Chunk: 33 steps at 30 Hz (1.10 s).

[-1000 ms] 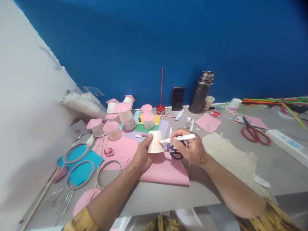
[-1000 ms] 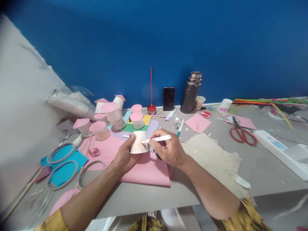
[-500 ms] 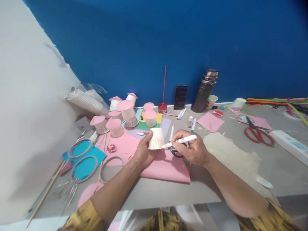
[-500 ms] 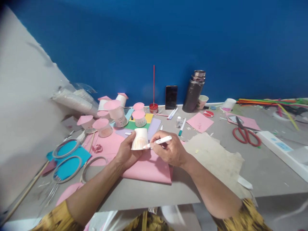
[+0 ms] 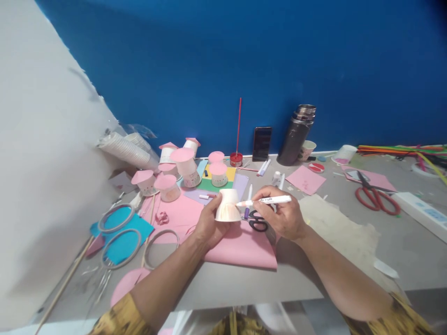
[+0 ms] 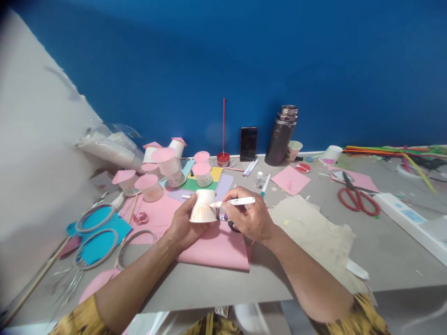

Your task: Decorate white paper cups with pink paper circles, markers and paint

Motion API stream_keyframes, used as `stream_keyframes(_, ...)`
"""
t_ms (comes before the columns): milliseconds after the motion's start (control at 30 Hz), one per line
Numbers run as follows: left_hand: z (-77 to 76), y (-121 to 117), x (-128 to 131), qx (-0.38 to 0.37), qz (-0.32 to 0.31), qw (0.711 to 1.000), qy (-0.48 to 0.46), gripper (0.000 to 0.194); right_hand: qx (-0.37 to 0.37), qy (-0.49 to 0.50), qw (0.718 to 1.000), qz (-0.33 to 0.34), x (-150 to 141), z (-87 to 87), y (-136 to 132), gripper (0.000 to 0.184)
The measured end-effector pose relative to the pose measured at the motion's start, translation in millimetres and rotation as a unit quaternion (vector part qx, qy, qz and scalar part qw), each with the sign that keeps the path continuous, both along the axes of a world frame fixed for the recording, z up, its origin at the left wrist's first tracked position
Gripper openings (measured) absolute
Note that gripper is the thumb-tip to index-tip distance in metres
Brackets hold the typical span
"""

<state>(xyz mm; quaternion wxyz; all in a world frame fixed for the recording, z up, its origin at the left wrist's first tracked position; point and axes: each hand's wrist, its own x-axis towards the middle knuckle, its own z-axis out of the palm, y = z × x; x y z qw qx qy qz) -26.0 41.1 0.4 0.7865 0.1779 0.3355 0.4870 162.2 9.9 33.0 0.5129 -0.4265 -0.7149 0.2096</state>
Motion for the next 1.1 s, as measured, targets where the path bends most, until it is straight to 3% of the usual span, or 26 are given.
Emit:
stream_keyframes(167,0.8,0,-1,0.001,0.010,1.000,0.006,0.031,-0.016,-0.003,0.998,0.052,0,1.7,-2,0.011)
stream_keyframes(333,1.0,0,-1,-0.003,0.001,1.000,-0.004,0.033,0.022,-0.005,1.000,0.015,-1,1.3,-2,0.010)
stream_keyframes(433,0.0,0,-1,-0.004,0.004,1.000,-0.011,0.033,0.000,-0.014,1.000,0.023,-1,-0.1,-2,0.011)
stream_keyframes(633,-3.0,1,3,0.004,0.028,0.999,-0.041,0.021,0.025,-0.002,1.000,-0.001,-1,-1.7,-3,0.010)
stream_keyframes(1100,-9.5,1,3,0.040,0.031,0.998,-0.024,0.020,-0.019,-0.008,1.000,0.017,-1,-5.7,-3,0.012)
